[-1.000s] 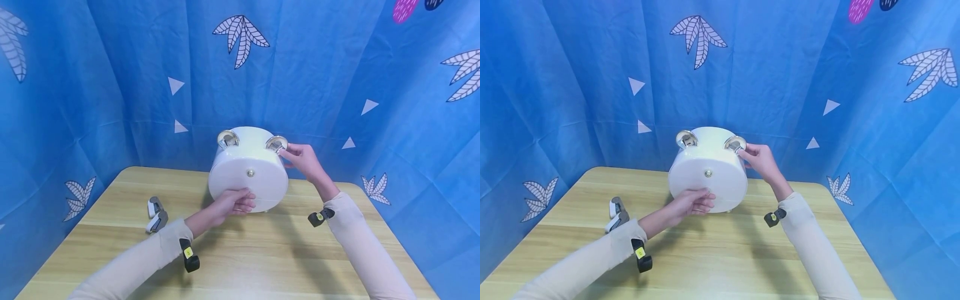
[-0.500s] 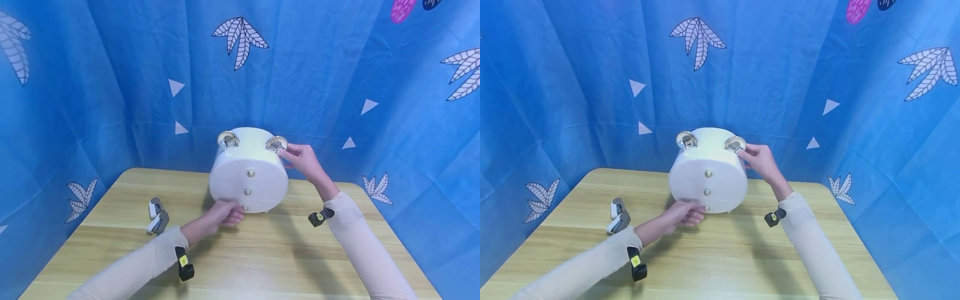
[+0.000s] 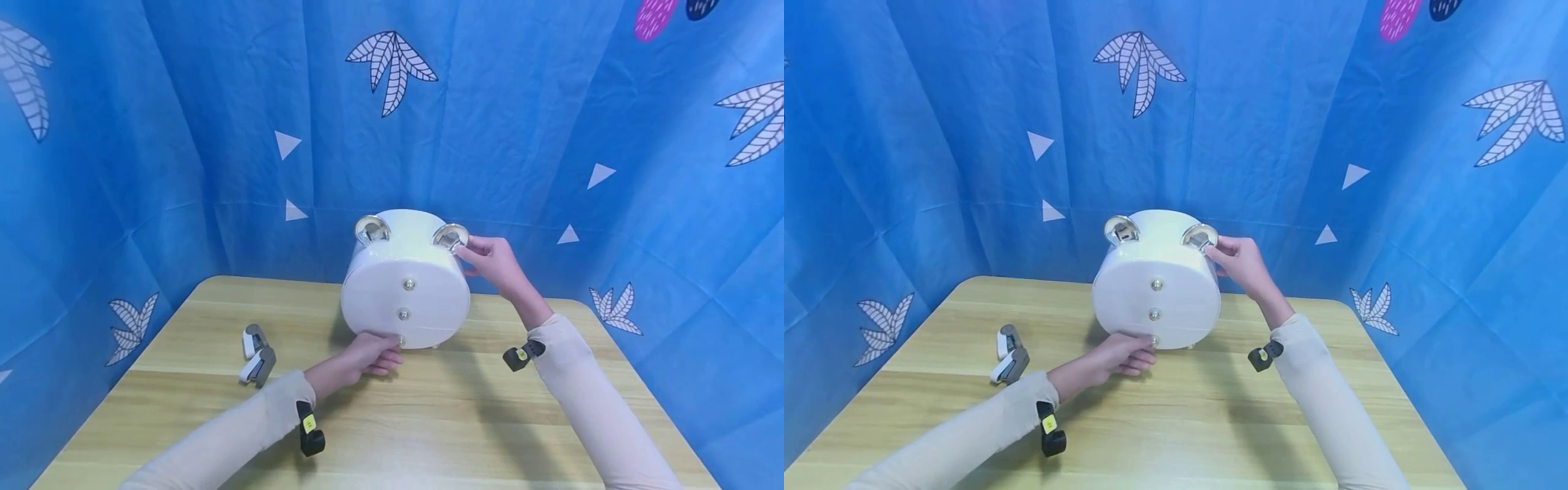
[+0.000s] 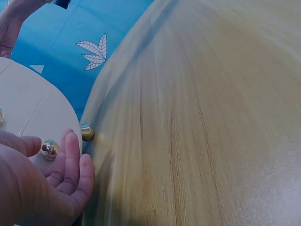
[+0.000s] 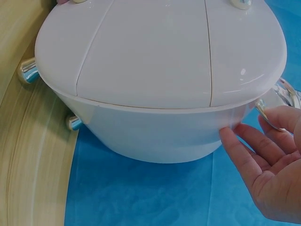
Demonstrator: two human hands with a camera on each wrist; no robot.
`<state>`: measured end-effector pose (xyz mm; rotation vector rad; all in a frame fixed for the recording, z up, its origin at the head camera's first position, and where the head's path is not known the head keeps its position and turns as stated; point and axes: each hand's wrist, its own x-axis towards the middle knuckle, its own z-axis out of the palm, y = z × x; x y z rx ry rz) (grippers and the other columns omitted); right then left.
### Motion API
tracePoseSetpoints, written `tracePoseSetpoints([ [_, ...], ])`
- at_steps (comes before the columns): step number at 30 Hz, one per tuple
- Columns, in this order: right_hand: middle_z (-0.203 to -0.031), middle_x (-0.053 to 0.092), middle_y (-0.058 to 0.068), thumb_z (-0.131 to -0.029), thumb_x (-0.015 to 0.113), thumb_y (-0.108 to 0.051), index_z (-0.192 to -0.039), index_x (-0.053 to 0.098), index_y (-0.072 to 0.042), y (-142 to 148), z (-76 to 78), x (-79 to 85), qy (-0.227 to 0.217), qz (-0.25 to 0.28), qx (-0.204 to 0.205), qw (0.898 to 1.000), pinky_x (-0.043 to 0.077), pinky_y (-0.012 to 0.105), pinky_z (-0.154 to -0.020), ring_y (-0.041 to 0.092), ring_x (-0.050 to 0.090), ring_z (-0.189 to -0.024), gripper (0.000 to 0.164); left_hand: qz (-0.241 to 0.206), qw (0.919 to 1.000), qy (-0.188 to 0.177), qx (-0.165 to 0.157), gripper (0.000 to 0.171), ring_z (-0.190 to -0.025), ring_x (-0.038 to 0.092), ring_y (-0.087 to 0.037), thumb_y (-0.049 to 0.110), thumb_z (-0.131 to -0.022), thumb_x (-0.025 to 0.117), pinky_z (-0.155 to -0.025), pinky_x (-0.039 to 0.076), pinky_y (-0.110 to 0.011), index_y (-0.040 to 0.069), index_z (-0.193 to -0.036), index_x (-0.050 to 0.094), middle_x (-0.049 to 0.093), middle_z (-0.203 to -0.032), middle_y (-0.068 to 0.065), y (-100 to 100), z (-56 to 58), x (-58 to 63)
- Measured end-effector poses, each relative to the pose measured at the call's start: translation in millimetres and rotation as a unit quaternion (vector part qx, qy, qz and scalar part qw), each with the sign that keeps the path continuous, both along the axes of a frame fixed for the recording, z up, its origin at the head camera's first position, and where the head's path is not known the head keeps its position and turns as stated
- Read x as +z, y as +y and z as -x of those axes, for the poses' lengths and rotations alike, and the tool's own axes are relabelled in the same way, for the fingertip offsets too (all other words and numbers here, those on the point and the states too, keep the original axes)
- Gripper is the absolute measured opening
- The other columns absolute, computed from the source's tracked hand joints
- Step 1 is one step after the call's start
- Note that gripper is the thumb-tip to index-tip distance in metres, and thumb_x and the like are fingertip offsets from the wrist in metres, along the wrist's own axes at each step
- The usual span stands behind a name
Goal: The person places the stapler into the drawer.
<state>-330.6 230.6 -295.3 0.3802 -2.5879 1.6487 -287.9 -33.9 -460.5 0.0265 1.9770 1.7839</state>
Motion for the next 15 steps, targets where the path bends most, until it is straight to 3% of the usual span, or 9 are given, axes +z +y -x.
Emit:
tracePoseSetpoints([
  [7,-0.139,0.063,0.019,-0.101,0.065,-0.025,-0.139,0.062,-0.006,0.5,0.1,-1.1,-0.003,-0.002,-0.002,1.000,0.059,0.043,-0.090,0.034,0.060,-0.131,0.042,-0.008,0.9998,0.016,-0.006,0.038,-0.071,0.073,-0.008,0.027,-0.097,0.065,-0.070,0.061,-0.026,-0.004,-0.118,0.069,0.079,-0.089,-0.005,6.0,0.9,-2.8],
  [15,-0.138,0.064,0.019,-0.101,0.065,-0.025,-0.137,0.063,-0.005,-0.5,0.3,-1.9,0.000,0.000,-0.004,1.000,0.060,0.040,-0.088,0.032,0.060,-0.131,0.041,-0.015,0.9996,0.019,0.013,0.037,-0.067,0.070,-0.006,0.028,-0.098,0.065,-0.067,0.061,-0.025,-0.004,-0.116,0.070,0.078,-0.084,-0.003,8.7,-2.3,-4.3],
])
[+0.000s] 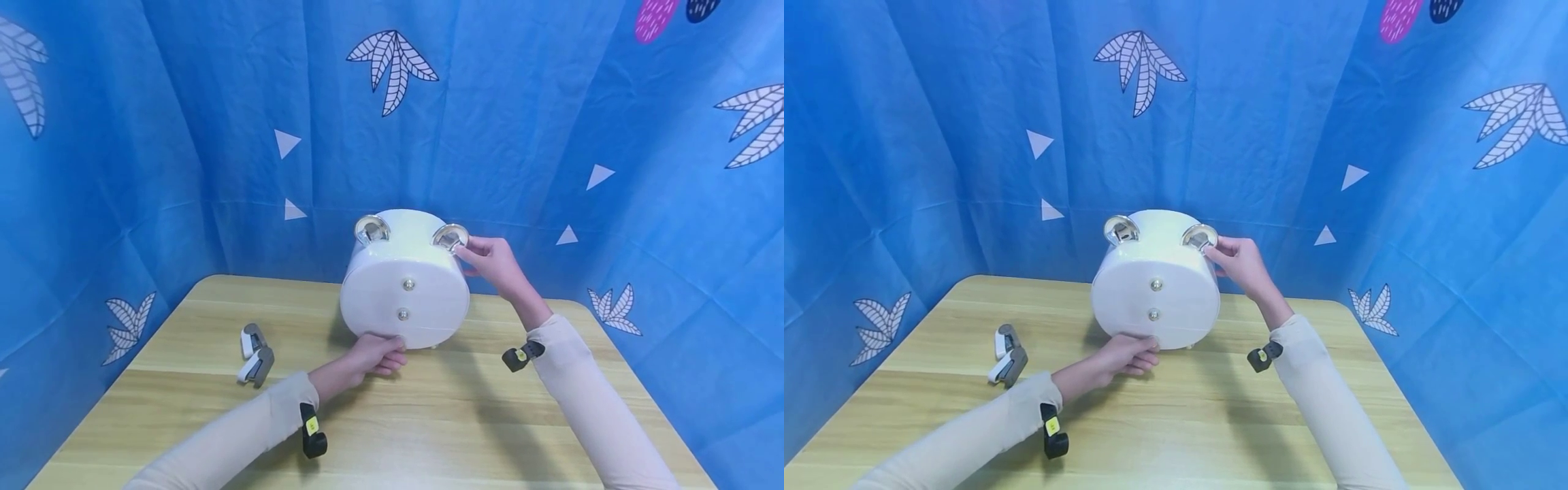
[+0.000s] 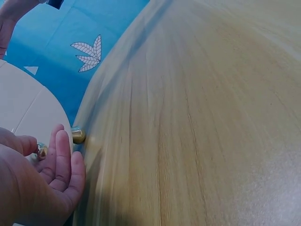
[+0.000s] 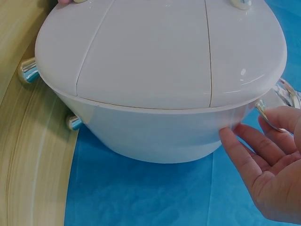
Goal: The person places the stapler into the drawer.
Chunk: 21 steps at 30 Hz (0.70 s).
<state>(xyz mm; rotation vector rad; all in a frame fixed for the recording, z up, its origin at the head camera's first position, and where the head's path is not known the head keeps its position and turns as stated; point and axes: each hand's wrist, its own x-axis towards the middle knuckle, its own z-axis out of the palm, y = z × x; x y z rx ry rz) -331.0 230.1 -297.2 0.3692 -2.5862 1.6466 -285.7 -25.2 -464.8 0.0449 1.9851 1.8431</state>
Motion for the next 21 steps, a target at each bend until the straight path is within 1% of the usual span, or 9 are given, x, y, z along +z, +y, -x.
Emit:
tracePoseSetpoints([
  [8,-0.139,0.063,0.020,-0.101,0.064,-0.022,-0.139,0.062,-0.003,0.1,-0.5,1.6,-0.002,0.006,-0.002,1.000,0.060,0.042,-0.089,0.034,0.060,-0.131,0.042,0.002,0.9999,0.008,0.009,0.039,-0.064,0.069,-0.005,0.028,-0.099,0.064,-0.064,0.060,-0.023,-0.006,-0.116,0.070,0.078,-0.081,-0.002,2.6,-1.9,-0.4],
  [15,-0.138,0.063,0.021,-0.101,0.065,-0.021,-0.138,0.062,-0.002,1.1,-0.3,1.9,-0.005,0.012,-0.007,1.000,0.060,0.041,-0.088,0.034,0.060,-0.130,0.042,0.007,0.9999,0.011,0.010,0.038,-0.063,0.068,-0.005,0.029,-0.099,0.064,-0.064,0.060,-0.024,-0.005,-0.115,0.071,0.077,-0.079,-0.001,2.8,-3.3,1.6],
  [21,-0.138,0.064,0.021,-0.101,0.065,-0.021,-0.138,0.062,-0.002,0.2,-1.3,3.0,-0.004,0.009,-0.003,1.000,0.060,0.042,-0.088,0.034,0.061,-0.130,0.042,0.005,0.9999,0.009,0.009,0.039,-0.063,0.068,-0.005,0.029,-0.100,0.064,-0.065,0.060,-0.024,-0.005,-0.116,0.070,0.077,-0.079,-0.002,2.5,-3.3,-1.6],
])
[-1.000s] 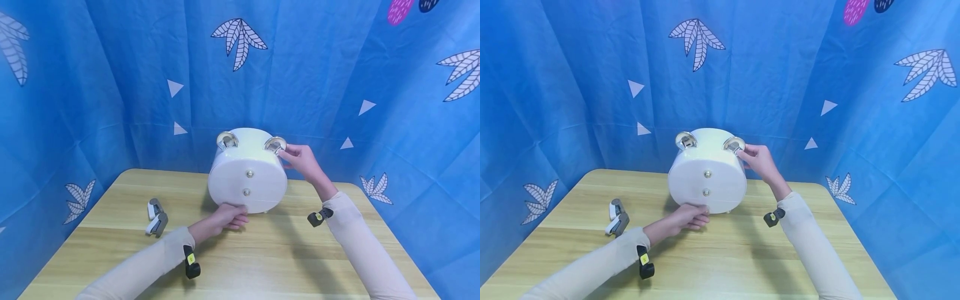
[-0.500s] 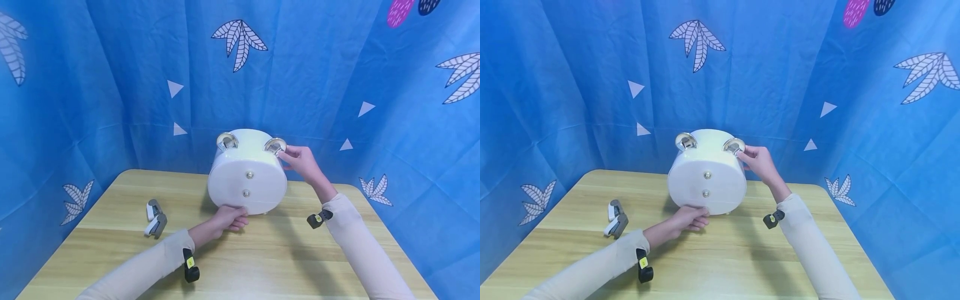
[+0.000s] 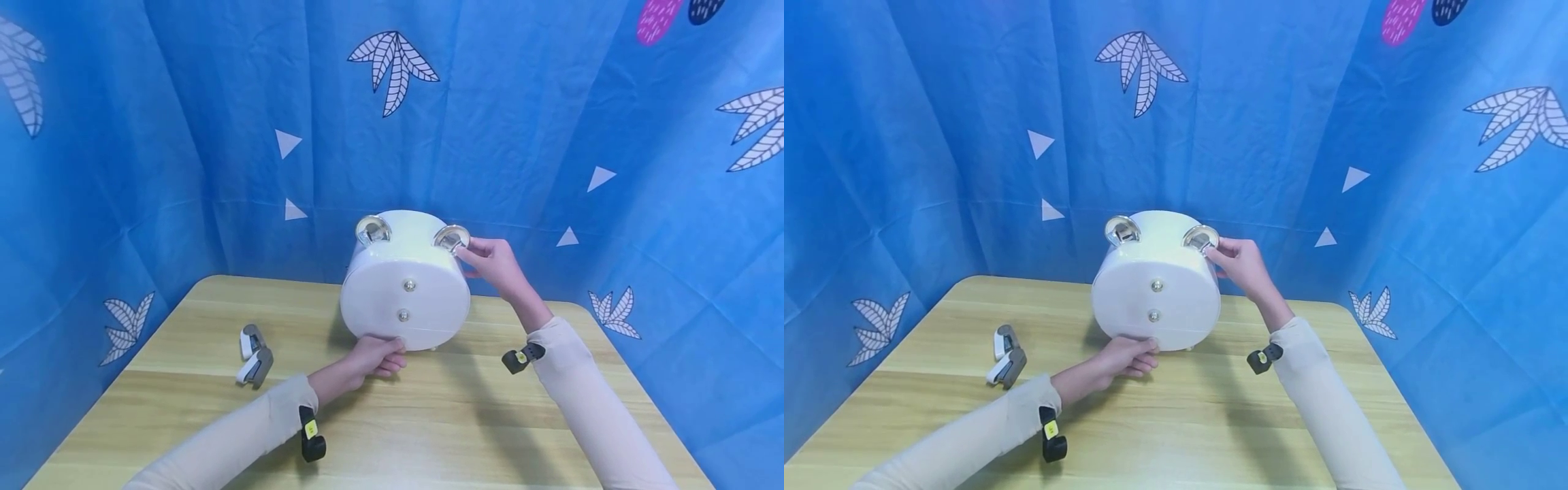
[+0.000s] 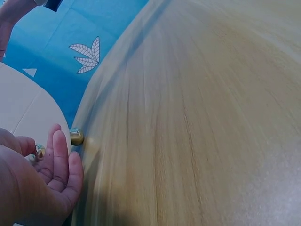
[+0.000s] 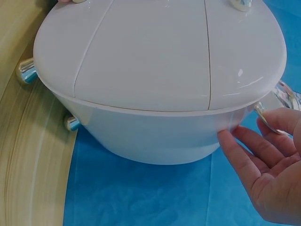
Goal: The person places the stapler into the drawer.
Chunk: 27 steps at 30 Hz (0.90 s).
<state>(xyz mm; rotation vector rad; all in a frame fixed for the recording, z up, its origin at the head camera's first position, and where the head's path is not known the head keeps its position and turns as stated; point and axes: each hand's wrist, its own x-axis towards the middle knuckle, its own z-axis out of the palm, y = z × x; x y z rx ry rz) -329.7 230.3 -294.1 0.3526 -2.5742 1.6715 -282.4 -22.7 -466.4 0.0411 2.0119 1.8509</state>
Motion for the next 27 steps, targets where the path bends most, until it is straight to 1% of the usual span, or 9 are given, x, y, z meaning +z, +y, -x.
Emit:
tracePoseSetpoints([
  [5,-0.138,0.063,0.021,-0.101,0.065,-0.023,-0.138,0.062,-0.003,-0.6,-0.1,0.9,0.004,-0.008,0.002,1.000,0.060,0.042,-0.088,0.034,0.060,-0.130,0.042,-0.004,1.0000,0.003,-0.002,0.039,-0.063,0.069,-0.005,0.029,-0.100,0.064,-0.066,0.061,-0.025,-0.006,-0.116,0.070,0.078,-0.081,-0.004,-0.4,-1.5,-2.1],
  [12,-0.136,0.065,0.021,-0.101,0.065,-0.023,-0.136,0.064,-0.003,-0.7,0.8,2.1,0.011,-0.011,-0.002,1.000,0.061,0.041,-0.086,0.034,0.062,-0.128,0.041,0.000,1.0000,0.003,0.001,0.037,-0.063,0.069,-0.005,0.029,-0.100,0.063,-0.067,0.061,-0.026,-0.005,-0.115,0.070,0.078,-0.081,-0.004,0.2,-1.9,2.0],
  [19,-0.135,0.065,0.022,-0.101,0.065,-0.020,-0.137,0.063,-0.001,-3.9,-1.2,3.1,0.008,0.009,-0.004,1.000,0.060,0.045,-0.088,0.035,0.062,-0.127,0.041,0.005,0.9999,-0.002,0.014,0.031,-0.063,0.069,-0.008,0.023,-0.091,0.066,-0.062,0.060,-0.024,-0.003,-0.108,0.072,0.077,-0.080,-0.005,1.8,1.5,3.2],
  [23,-0.136,0.065,0.022,-0.101,0.065,-0.021,-0.137,0.063,-0.001,-4.9,-1.3,2.5,0.004,0.008,-0.011,1.000,0.059,0.047,-0.090,0.035,0.062,-0.128,0.041,0.005,0.9998,-0.005,0.017,0.030,-0.063,0.069,-0.007,0.021,-0.091,0.066,-0.062,0.060,-0.024,-0.003,-0.108,0.072,0.077,-0.079,-0.004,2.4,1.3,2.7],
  [27,-0.135,0.065,0.022,-0.101,0.065,-0.021,-0.135,0.064,0.000,-4.6,-2.1,2.1,-0.002,0.012,-0.017,1.000,0.057,0.053,-0.094,0.034,0.061,-0.129,0.040,0.008,0.9999,-0.003,0.015,0.032,-0.063,0.070,-0.007,0.022,-0.092,0.066,-0.064,0.060,-0.024,-0.004,-0.110,0.072,0.077,-0.078,-0.003,1.7,-0.4,1.6],
])
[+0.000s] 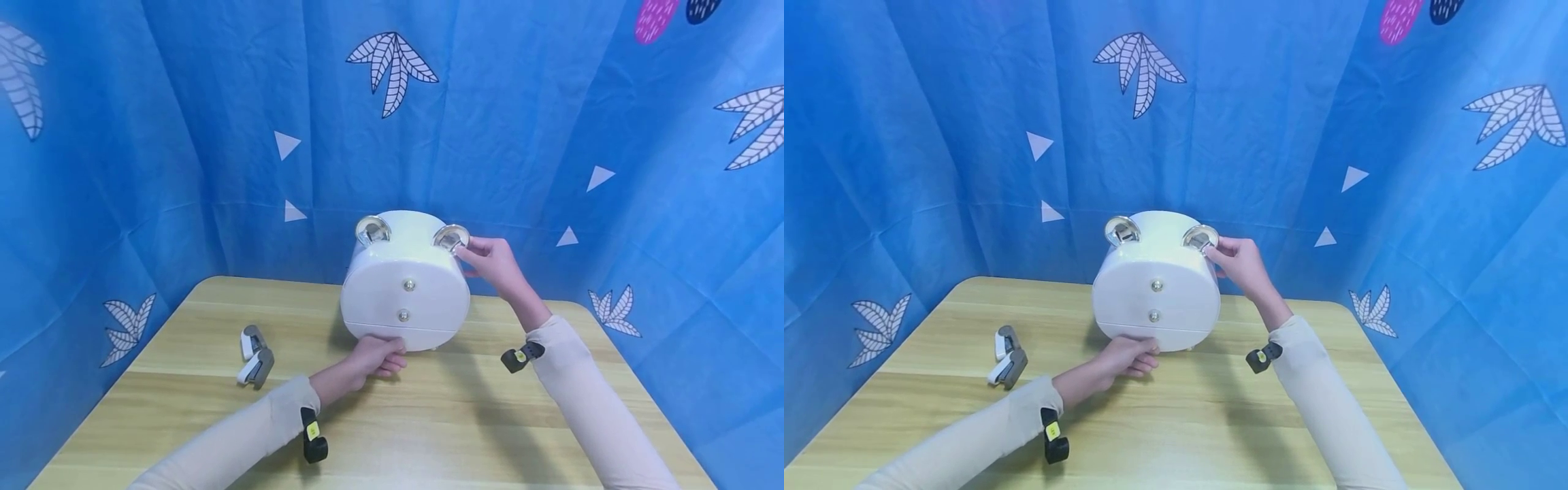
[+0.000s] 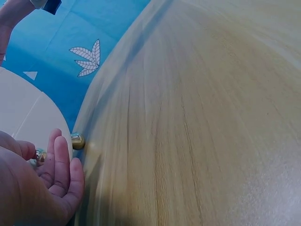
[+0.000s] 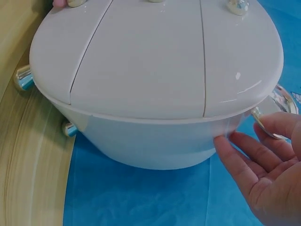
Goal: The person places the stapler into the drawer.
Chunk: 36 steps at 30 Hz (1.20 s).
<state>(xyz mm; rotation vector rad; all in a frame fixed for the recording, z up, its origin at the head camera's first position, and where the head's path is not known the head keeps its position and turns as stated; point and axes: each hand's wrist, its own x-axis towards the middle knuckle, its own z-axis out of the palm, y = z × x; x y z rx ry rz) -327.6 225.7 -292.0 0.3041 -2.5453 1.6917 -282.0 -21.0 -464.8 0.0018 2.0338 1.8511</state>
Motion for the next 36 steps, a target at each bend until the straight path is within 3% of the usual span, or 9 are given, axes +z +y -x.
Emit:
tracePoseSetpoints([
  [6,-0.134,0.066,0.022,-0.101,0.064,-0.021,-0.133,0.065,0.000,-1.6,-0.6,0.8,-0.004,0.000,-0.006,1.000,0.058,0.051,-0.093,0.034,0.061,-0.129,0.038,0.003,1.0000,0.006,-0.006,0.034,-0.063,0.069,-0.007,0.025,-0.095,0.066,-0.064,0.061,-0.024,-0.004,-0.111,0.072,0.078,-0.079,-0.004,-2.5,-3.5,-0.6],
  [14,-0.134,0.066,0.022,-0.101,0.065,-0.023,-0.133,0.066,-0.001,-1.5,-2.5,-0.8,0.001,-0.009,-0.004,1.000,0.060,0.046,-0.088,0.034,0.061,-0.129,0.039,0.007,0.9999,0.003,-0.011,0.036,-0.061,0.068,-0.006,0.026,-0.095,0.067,-0.062,0.059,-0.023,-0.005,-0.112,0.072,0.077,-0.077,-0.004,-3.7,-18.0,3.0],
  [23,-0.134,0.066,0.022,-0.102,0.064,-0.021,-0.134,0.064,-0.001,-0.6,-5.4,0.3,0.001,-0.015,-0.006,1.000,0.060,0.045,-0.088,0.035,0.061,-0.129,0.039,0.034,0.9985,0.021,-0.037,0.034,-0.058,0.066,-0.006,0.027,-0.098,0.065,-0.062,0.059,-0.024,-0.004,-0.110,0.072,0.075,-0.074,-0.003,-6.5,-47.5,9.5],
  [30,-0.134,0.065,0.023,-0.102,0.064,-0.022,-0.135,0.064,0.000,-0.6,-5.1,-1.2,-0.003,-0.014,-0.006,1.000,0.056,0.054,-0.095,0.036,0.061,-0.129,0.039,0.051,0.9961,0.034,-0.064,0.034,-0.057,0.064,-0.005,0.028,-0.099,0.064,-0.062,0.058,-0.026,-0.004,-0.108,0.072,0.075,-0.072,-0.003,-9.4,-71.9,13.3],
  [36,-0.135,0.065,0.023,-0.102,0.063,-0.023,-0.137,0.063,-0.001,-0.2,-5.3,-0.5,-0.002,-0.017,-0.007,1.000,0.055,0.055,-0.096,0.035,0.060,-0.130,0.041,0.049,0.9941,0.040,-0.088,0.034,-0.057,0.063,-0.005,0.028,-0.101,0.062,-0.062,0.056,-0.025,-0.004,-0.104,0.073,0.073,-0.072,-0.003,-11.9,-89.5,15.8],
])
